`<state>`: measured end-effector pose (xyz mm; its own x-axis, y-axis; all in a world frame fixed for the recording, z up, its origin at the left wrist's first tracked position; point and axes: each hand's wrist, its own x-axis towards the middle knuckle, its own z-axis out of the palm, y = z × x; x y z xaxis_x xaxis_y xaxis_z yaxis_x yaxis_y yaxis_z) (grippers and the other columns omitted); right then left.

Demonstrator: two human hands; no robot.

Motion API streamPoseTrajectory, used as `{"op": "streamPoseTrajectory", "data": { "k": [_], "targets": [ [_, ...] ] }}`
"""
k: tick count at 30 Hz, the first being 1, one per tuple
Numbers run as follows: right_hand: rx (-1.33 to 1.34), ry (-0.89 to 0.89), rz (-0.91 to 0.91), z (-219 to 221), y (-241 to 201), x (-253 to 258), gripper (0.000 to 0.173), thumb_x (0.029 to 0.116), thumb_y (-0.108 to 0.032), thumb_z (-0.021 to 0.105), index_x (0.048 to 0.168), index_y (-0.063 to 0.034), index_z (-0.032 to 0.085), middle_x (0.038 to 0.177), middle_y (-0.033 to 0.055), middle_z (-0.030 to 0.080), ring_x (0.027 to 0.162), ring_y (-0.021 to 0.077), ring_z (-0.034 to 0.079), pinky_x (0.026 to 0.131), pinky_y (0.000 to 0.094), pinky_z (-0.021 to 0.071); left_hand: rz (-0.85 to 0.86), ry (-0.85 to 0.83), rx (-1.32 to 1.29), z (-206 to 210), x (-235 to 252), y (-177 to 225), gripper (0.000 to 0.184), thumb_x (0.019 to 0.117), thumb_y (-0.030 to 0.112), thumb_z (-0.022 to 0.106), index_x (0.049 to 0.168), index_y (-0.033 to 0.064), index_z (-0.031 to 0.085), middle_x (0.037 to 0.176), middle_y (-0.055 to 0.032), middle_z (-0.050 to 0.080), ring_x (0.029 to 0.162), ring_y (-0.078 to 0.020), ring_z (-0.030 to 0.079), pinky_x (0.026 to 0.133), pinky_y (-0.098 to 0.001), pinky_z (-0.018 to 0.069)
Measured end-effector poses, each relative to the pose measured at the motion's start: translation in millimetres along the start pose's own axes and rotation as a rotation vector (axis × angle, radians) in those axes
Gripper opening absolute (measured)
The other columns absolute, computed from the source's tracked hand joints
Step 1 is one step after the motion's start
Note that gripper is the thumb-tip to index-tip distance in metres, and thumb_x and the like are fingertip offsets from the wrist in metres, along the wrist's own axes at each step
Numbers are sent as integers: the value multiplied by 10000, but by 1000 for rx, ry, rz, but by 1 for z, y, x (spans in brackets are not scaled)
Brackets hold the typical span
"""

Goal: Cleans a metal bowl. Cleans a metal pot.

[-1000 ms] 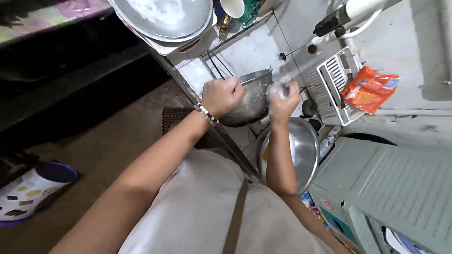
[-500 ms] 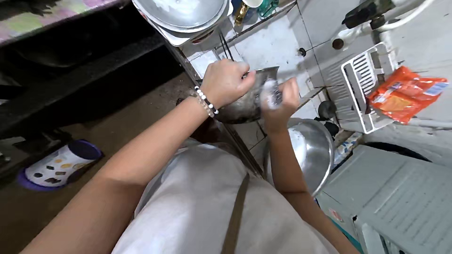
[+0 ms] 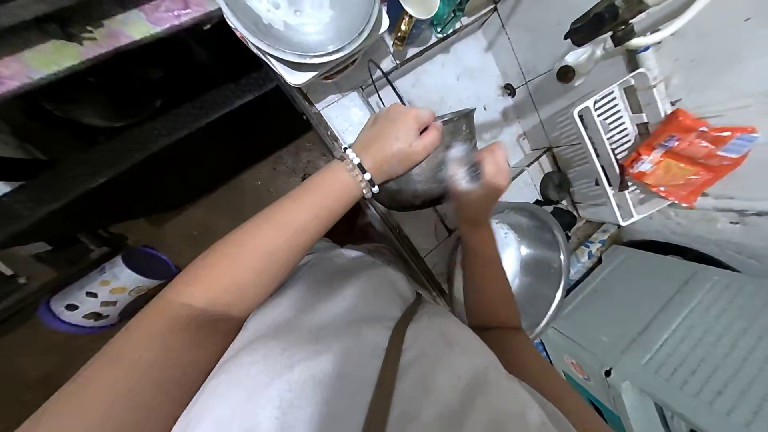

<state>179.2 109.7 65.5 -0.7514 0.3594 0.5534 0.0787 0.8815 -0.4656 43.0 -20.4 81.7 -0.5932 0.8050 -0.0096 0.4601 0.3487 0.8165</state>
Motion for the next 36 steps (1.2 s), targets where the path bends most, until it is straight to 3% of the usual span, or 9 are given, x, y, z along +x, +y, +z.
{"op": "streamPoseTrajectory", "data": {
  "k": [7, 11, 15, 19, 23, 25, 30, 34, 36],
  "targets": [
    [28, 18, -140, 16, -28, -17, 273, 864, -216, 699, 691, -31, 599, 678, 128, 567, 621, 248, 594, 539, 357, 494, 40, 76, 2, 7, -5, -7, 379, 1028, 273, 414, 717, 82, 517, 606, -55, 469, 577, -232, 519, 535, -451, 384],
    [119, 93, 72, 7, 9, 11, 215, 873, -151, 675, 753, 16, 612, 789, 109, 562, 773, 157, 576, 702, 248, 485, 34, 96, 40, 13, -6, 0, 366, 1041, 251, 374, 786, 55, 549, 624, -85, 496, 594, -266, 551, 543, -469, 404],
    [1, 23, -70, 12, -30, -11, 256, 846, -187, 713, 704, -9, 595, 732, 135, 555, 653, 237, 581, 562, 327, 482, 56, 162, 107, 15, -13, -4, 370, 1027, 230, 349, 796, 37, 564, 619, -112, 525, 593, -306, 588, 525, -490, 414],
    [23, 43, 218, 0, 12, 11, 232, 877, -180, 695, 812, 40, 662, 821, 158, 632, 787, 232, 632, 703, 363, 517, 75, 241, 110, 19, -17, -11, 389, 1045, 235, 333, 816, 27, 568, 598, -103, 513, 555, -284, 567, 511, -470, 410],
    [-12, 67, 356, 0, 11, 16, 203, 860, -190, 687, 835, 10, 664, 839, 129, 619, 796, 224, 623, 691, 369, 502, 84, 454, 6, 26, -26, -25, 387, 1076, 251, 399, 1195, -96, 523, 699, -78, 580, 590, -175, 575, 570, -381, 507],
    [-11, 58, 364, 0, 3, 13, 184, 861, -191, 697, 836, -12, 665, 840, 109, 608, 789, 204, 617, 681, 344, 501, -43, 512, 18, 26, -34, -27, 480, 1084, 337, 404, 1332, -70, 456, 807, -66, 586, 674, -153, 585, 635, -365, 522],
    [-75, 57, 407, -1, 0, 14, 175, 859, -179, 702, 849, -6, 679, 844, 113, 604, 782, 211, 618, 662, 348, 497, -567, 134, 352, -17, -58, 12, 858, 948, 776, 338, 1550, 170, 413, 1368, -364, 497, 1242, -574, 492, 920, -734, 388],
    [-90, 44, 423, 0, -2, 15, 201, 866, -196, 689, 850, 4, 669, 850, 123, 601, 782, 226, 613, 660, 371, 488, -317, 112, 474, -34, -60, 16, 614, 1021, 576, 436, 1228, 62, 701, 1423, -354, 472, 1353, -563, 393, 1053, -707, 305],
    [-82, 37, 428, 1, -4, 17, 206, 865, -202, 693, 854, 4, 676, 859, 127, 610, 790, 228, 620, 669, 376, 494, -156, 55, 351, -32, -48, 7, 514, 1071, 412, 414, 1038, 6, 726, 1225, -258, 625, 1211, -432, 564, 1028, -621, 406]
  ]
}}
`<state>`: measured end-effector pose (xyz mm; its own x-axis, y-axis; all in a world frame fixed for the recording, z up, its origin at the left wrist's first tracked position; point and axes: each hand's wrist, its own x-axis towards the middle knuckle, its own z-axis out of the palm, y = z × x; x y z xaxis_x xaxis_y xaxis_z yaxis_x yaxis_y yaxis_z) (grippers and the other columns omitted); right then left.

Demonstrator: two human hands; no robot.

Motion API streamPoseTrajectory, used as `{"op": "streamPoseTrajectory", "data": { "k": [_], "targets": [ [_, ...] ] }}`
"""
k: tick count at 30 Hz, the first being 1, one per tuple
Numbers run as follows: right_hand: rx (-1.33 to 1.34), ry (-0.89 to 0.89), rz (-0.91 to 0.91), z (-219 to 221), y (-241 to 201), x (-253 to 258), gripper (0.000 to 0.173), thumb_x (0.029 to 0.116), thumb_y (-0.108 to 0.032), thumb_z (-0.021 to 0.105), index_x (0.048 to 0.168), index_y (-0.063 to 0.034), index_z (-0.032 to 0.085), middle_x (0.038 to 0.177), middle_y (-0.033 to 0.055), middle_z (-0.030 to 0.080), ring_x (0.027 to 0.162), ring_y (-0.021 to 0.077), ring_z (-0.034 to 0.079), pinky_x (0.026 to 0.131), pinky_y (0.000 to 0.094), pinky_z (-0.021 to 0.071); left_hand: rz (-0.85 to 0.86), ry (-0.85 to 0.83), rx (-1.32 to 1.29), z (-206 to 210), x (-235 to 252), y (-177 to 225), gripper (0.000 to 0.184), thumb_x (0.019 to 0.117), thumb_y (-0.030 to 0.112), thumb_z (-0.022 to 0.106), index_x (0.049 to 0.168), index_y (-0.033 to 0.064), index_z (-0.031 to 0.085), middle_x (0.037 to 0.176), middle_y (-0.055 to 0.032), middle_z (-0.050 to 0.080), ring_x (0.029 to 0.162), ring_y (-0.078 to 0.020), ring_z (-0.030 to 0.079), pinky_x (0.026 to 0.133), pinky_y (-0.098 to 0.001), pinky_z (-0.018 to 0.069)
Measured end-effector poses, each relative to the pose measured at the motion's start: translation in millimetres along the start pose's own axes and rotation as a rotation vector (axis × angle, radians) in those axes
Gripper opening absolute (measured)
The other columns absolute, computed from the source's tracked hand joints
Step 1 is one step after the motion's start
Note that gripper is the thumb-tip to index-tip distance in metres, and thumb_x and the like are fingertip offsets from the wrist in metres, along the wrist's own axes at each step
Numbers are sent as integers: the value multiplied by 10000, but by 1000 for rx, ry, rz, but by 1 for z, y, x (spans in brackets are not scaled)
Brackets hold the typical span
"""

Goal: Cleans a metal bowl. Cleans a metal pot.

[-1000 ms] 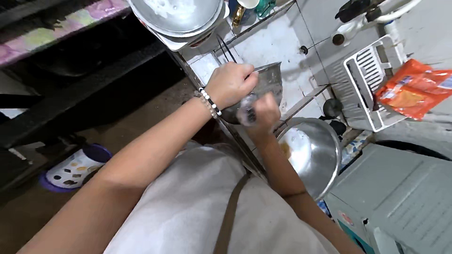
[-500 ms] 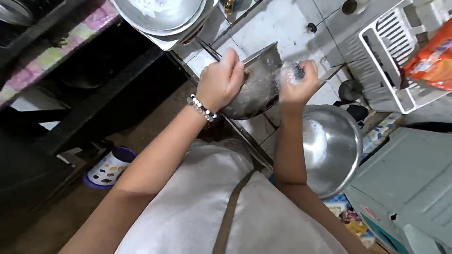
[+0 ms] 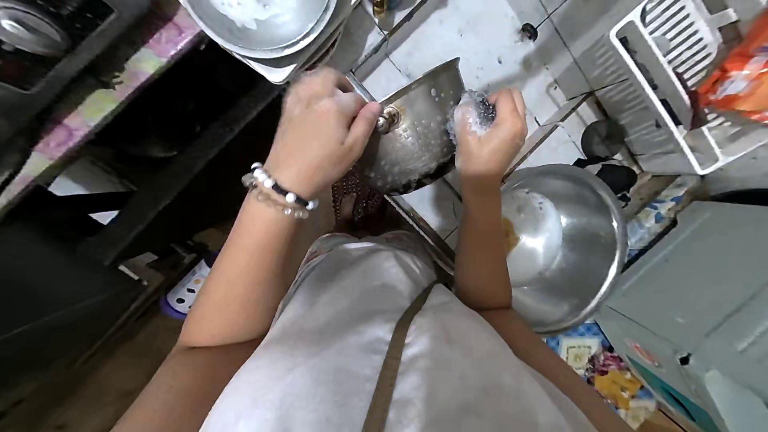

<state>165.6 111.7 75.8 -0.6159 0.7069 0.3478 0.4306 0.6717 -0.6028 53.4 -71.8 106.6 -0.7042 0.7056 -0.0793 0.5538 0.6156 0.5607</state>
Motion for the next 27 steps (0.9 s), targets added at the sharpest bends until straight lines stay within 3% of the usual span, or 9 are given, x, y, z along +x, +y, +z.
{"op": "streamPoseTrajectory", "data": {
  "k": [2, 4, 6, 9, 12, 15, 20, 24, 27],
  "targets": [
    [13, 3, -9, 1, -1, 1, 199, 865, -205, 697, 849, -7, 678, 858, 118, 608, 795, 220, 620, 678, 365, 496, 12, -57, -119, 9, 11, -3, 576, 1085, 442, 353, 865, 8, 662, 838, -164, 638, 837, -336, 639, 749, -590, 461],
    [6, 13, -8, 2, -1, 2, 192, 874, -203, 698, 850, -13, 679, 859, 109, 610, 799, 210, 621, 683, 355, 498, 1, -124, -175, 14, 17, -3, 618, 1074, 496, 336, 760, 35, 604, 681, -109, 559, 678, -290, 582, 632, -557, 418],
    [4, 29, -4, 3, 0, 3, 189, 872, -185, 697, 856, 3, 681, 864, 120, 616, 807, 219, 624, 690, 360, 500, 46, -235, -245, 15, 23, 2, 546, 1092, 437, 355, 724, 79, 542, 629, -27, 456, 584, -175, 480, 567, -430, 386],
    [42, 55, -29, 6, -4, -3, 193, 872, -179, 694, 862, 13, 680, 870, 134, 621, 808, 234, 632, 684, 371, 511, 21, -316, -418, 15, 32, 17, 435, 1118, 334, 375, 815, 78, 555, 633, 24, 438, 523, -62, 441, 519, -271, 401],
    [87, 63, -215, 8, -18, -41, 198, 874, -162, 697, 826, 27, 669, 834, 158, 601, 771, 274, 619, 664, 379, 522, -90, -261, -494, 17, 40, 25, 420, 1122, 328, 369, 826, 81, 537, 642, 16, 431, 530, -71, 431, 526, -268, 383],
    [118, 113, -474, 18, -15, -71, 191, 856, -181, 723, 792, -24, 634, 734, 133, 580, 684, 280, 597, 595, 382, 493, -55, -238, -502, 19, 41, 24, 362, 1123, 290, 369, 960, 49, 585, 713, 8, 458, 593, -63, 451, 584, -254, 402],
    [119, 44, -211, 11, -5, -8, 197, 872, -155, 696, 796, 26, 681, 800, 146, 611, 762, 255, 626, 671, 376, 519, -78, -243, -495, 20, 42, 32, 353, 1127, 280, 356, 998, 41, 580, 728, -3, 461, 598, -74, 460, 584, -263, 415],
    [156, 75, -457, 17, -14, -68, 178, 830, -163, 738, 772, -21, 647, 739, 139, 610, 705, 286, 624, 621, 396, 511, -74, -220, -478, 21, 45, 32, 366, 1128, 272, 343, 929, 53, 556, 703, 4, 449, 590, -74, 452, 586, -264, 405],
    [237, 191, -293, 19, 13, -53, 229, 866, -170, 700, 728, 10, 671, 708, 131, 601, 691, 214, 608, 644, 313, 512, -94, -181, -484, 26, 41, 31, 366, 1127, 267, 342, 945, 38, 562, 711, -5, 449, 599, -89, 459, 589, -282, 415]
  ]
}}
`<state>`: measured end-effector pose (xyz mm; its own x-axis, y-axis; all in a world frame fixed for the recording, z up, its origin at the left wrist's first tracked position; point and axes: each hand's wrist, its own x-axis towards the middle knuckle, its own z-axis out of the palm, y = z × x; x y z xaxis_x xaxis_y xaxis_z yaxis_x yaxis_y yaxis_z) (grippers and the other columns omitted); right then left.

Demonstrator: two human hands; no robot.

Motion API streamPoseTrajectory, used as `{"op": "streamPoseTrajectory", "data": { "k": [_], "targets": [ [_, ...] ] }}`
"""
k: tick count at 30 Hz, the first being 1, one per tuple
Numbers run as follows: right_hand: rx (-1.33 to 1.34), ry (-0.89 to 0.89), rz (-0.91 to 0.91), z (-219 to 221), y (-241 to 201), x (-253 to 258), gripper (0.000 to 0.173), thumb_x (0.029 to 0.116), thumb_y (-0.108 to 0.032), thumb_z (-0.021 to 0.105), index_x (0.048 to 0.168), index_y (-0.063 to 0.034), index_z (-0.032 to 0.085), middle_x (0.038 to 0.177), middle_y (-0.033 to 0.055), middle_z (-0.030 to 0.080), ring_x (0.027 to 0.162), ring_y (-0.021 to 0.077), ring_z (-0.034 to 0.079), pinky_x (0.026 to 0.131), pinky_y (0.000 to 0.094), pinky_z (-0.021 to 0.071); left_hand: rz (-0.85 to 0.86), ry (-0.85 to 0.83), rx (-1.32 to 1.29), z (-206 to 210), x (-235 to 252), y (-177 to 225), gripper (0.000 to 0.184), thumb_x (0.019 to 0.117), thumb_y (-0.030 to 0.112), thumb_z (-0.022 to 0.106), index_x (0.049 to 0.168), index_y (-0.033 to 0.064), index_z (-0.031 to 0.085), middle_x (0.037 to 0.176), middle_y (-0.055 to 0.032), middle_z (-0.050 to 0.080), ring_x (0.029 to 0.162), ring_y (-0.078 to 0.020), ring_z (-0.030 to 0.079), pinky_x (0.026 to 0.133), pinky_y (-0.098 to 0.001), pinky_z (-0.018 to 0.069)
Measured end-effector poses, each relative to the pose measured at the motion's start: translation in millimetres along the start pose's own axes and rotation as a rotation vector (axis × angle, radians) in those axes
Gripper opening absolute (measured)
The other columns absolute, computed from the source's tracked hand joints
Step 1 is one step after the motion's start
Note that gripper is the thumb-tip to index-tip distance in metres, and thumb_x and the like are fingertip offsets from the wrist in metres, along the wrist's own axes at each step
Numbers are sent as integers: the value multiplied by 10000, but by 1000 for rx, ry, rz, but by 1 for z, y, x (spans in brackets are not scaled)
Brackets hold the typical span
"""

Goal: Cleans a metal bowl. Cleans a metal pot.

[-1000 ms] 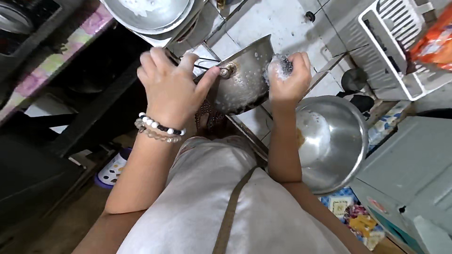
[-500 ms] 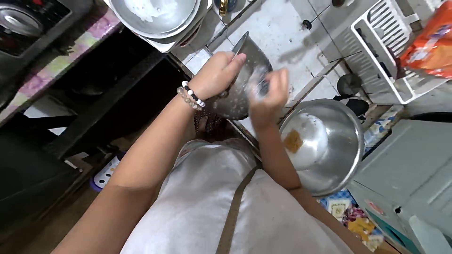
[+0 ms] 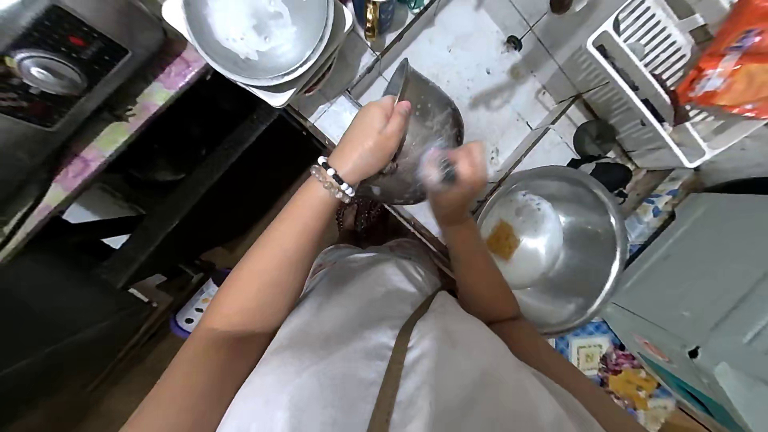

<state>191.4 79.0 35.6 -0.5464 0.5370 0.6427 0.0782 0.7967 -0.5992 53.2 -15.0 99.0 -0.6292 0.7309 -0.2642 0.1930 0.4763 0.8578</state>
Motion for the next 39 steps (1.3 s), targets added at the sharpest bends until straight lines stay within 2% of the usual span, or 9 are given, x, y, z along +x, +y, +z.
{"op": "streamPoseTrajectory", "data": {
  "k": [7, 12, 15, 19, 23, 28, 32, 35, 39],
  "targets": [
    [-20, -8, 56, 2, -29, -22, 201, 856, -191, 721, 780, -21, 646, 763, 140, 590, 726, 264, 612, 652, 368, 522, 12, 68, -27, 11, -11, -2, 368, 1125, 270, 334, 1069, 14, 592, 750, 0, 500, 631, -48, 499, 624, -247, 452],
    [-37, -94, 376, -18, -19, 2, 200, 955, -150, 637, 846, 13, 599, 949, 174, 576, 870, 271, 612, 722, 387, 547, 54, 251, -132, 31, -26, -13, 320, 1110, 256, 353, 997, 52, 573, 671, 72, 465, 549, 23, 473, 546, -168, 439],
    [18, 14, 194, -2, -34, -11, 201, 814, -167, 747, 725, -2, 673, 725, 136, 612, 670, 245, 620, 584, 351, 517, -9, 268, -155, 37, -43, -19, 388, 1121, 390, 316, 1072, 91, 559, 669, 19, 500, 509, -40, 495, 498, -215, 455],
    [2, 31, 437, -16, 3, 0, 200, 865, -108, 695, 767, 48, 616, 826, 184, 605, 781, 275, 622, 683, 397, 519, -39, 306, -178, 46, -52, -24, 405, 1113, 433, 319, 1089, 115, 568, 664, 16, 500, 497, -58, 496, 461, -246, 458],
    [88, 65, 163, 2, -38, -10, 175, 761, -128, 744, 687, 2, 652, 691, 128, 590, 646, 247, 600, 563, 357, 492, 13, 320, -218, 48, -52, -25, 346, 1115, 364, 339, 1076, 113, 574, 705, 75, 552, 565, 6, 547, 529, -202, 499],
    [25, 62, 376, -11, 0, 10, 180, 822, -92, 716, 741, 32, 613, 791, 170, 608, 741, 268, 615, 637, 387, 496, 36, 374, -212, 60, -60, -24, 324, 1108, 269, 330, 1117, 50, 568, 790, 55, 597, 686, 17, 617, 644, -208, 547],
    [139, 10, 178, 5, -40, 7, 159, 745, -97, 778, 718, 7, 661, 740, 148, 620, 688, 267, 627, 595, 381, 508, 104, 349, -293, 61, -62, -33, 286, 1098, 269, 337, 1109, 80, 551, 791, 98, 600, 685, 40, 608, 626, -188, 544],
    [127, 35, 261, -4, -13, 8, 180, 840, -103, 741, 769, 46, 670, 783, 175, 644, 726, 253, 647, 641, 367, 540, 84, 351, -284, 65, -66, -36, 310, 1106, 252, 292, 1023, 95, 546, 699, 95, 540, 583, 29, 564, 543, -188, 519],
    [79, 63, 270, -6, -25, 6, 169, 804, -93, 746, 736, 32, 654, 781, 168, 628, 727, 256, 635, 629, 361, 531, 150, 389, -330, 75, -69, -37, 293, 1101, 207, 307, 1088, 64, 562, 810, 84, 615, 723, 38, 633, 665, -195, 562]
  ]
}}
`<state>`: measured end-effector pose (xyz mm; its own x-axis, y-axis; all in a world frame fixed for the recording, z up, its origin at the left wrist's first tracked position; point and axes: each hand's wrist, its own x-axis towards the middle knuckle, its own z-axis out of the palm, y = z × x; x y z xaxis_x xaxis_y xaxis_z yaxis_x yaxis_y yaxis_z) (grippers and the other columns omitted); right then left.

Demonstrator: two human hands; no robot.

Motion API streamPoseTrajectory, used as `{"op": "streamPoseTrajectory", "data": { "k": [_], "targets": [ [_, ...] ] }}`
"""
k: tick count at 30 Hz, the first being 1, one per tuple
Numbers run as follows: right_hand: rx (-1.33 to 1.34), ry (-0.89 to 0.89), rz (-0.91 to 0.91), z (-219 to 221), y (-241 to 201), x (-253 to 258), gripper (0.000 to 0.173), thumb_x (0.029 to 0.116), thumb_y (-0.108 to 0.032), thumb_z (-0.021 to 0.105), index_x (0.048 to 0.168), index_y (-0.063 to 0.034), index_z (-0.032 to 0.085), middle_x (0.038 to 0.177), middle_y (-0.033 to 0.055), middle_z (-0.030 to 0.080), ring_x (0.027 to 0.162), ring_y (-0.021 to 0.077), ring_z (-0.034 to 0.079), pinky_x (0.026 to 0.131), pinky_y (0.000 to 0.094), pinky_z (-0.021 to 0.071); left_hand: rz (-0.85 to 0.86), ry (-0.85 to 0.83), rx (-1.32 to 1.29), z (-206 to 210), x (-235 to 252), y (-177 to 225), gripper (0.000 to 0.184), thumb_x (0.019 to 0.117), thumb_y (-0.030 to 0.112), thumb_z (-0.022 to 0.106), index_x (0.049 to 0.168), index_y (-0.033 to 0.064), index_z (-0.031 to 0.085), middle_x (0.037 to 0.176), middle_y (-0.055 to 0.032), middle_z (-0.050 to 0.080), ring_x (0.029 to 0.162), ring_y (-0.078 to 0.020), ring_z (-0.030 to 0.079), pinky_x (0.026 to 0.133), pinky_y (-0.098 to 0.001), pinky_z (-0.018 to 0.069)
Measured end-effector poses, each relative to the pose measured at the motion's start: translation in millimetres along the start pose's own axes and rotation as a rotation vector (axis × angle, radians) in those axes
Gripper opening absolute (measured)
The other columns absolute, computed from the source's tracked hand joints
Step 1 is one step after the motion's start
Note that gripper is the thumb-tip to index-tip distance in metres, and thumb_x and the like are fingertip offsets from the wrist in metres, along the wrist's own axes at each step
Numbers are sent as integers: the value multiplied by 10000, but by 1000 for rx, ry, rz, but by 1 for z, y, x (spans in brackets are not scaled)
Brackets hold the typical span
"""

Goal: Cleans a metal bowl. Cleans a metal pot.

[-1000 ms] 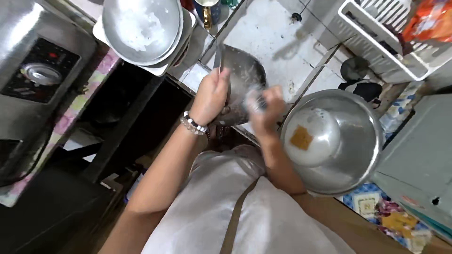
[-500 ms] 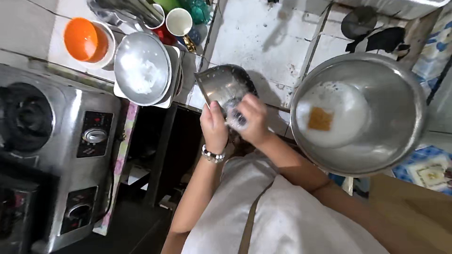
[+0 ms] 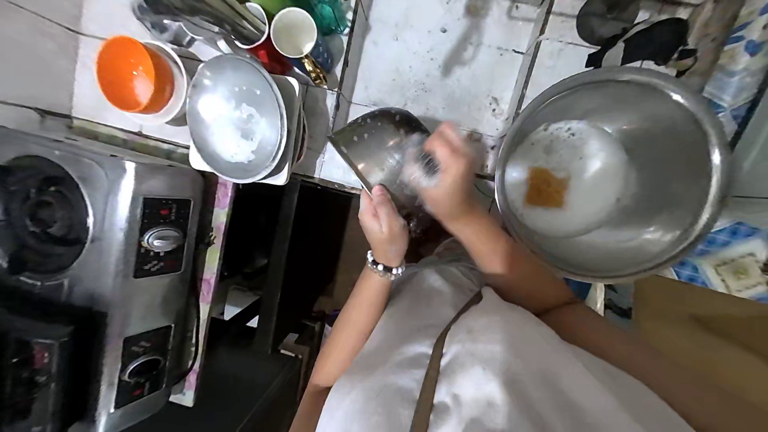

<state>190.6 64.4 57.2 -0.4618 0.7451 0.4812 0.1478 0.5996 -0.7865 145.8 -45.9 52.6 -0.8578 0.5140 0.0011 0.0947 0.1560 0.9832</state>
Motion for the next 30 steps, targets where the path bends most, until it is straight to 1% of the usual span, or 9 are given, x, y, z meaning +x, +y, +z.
{"op": "streamPoseTrajectory", "data": {
  "k": [2, 4, 6, 10, 16, 19, 23, 28, 30],
  "targets": [
    [47, -64, -83, 8, -13, -7, 154, 771, -94, 769, 730, 17, 670, 759, 158, 633, 711, 255, 635, 624, 359, 525, 31, 0, -57, -2, -2, -4, 293, 1102, 184, 304, 1151, 48, 558, 889, 71, 649, 807, 21, 657, 731, -213, 579],
    [20, -87, -25, 1, 2, 2, 165, 829, -87, 747, 761, 43, 669, 779, 173, 637, 724, 259, 641, 640, 367, 535, 1, 30, -48, -2, -3, -6, 282, 1094, 185, 291, 1097, 73, 550, 812, 86, 618, 715, 25, 639, 639, -195, 563],
    [-66, -28, 45, -3, 18, 14, 180, 835, -86, 723, 744, 41, 633, 765, 164, 610, 708, 253, 619, 620, 368, 507, 9, 40, -33, -1, -7, -7, 289, 1090, 182, 295, 1112, 48, 551, 830, 79, 625, 740, 29, 650, 663, -198, 570],
    [0, -148, -114, 17, -24, 12, 124, 717, -39, 772, 727, 16, 662, 749, 154, 628, 699, 278, 643, 602, 397, 523, 112, 24, -37, 1, -11, -13, 320, 1101, 260, 354, 1152, 4, 540, 883, 64, 640, 798, 35, 643, 729, -209, 573],
    [-149, -161, 57, 2, -3, 33, 158, 825, -96, 725, 766, 28, 648, 808, 159, 627, 746, 273, 638, 637, 406, 507, 109, -9, 160, -4, -14, -10, 385, 1108, 238, 287, 1127, -50, 542, 759, -15, 587, 655, -15, 610, 605, -232, 548],
    [-43, -209, -104, 19, -31, 13, 123, 732, -44, 777, 734, 9, 666, 763, 148, 627, 711, 282, 646, 601, 405, 522, 171, -21, 50, -10, -13, -15, 357, 1109, 244, 338, 1216, -43, 521, 914, -7, 628, 818, 2, 633, 761, -227, 565],
    [-146, -166, 21, 1, 3, 28, 170, 851, -104, 723, 784, 44, 672, 822, 181, 660, 753, 282, 662, 646, 410, 532, 153, -15, 154, -9, -18, -15, 395, 1106, 209, 292, 1199, -94, 528, 852, -72, 631, 766, -41, 652, 701, -255, 575],
    [-72, -232, -101, 23, -38, 15, 143, 773, -78, 770, 735, 16, 669, 782, 164, 640, 725, 289, 655, 607, 412, 525, 264, -33, 97, -9, -20, -21, 395, 1105, 276, 387, 1229, -76, 517, 979, -73, 653, 910, -17, 649, 846, -232, 556],
    [-63, -284, -92, 20, -34, 17, 157, 810, -102, 767, 762, 14, 674, 798, 159, 648, 735, 284, 660, 613, 418, 530, 261, -1, 150, -9, -21, -22, 389, 1103, 251, 352, 1183, -88, 526, 896, -76, 629, 814, -23, 638, 760, -224, 555]
  ]
}}
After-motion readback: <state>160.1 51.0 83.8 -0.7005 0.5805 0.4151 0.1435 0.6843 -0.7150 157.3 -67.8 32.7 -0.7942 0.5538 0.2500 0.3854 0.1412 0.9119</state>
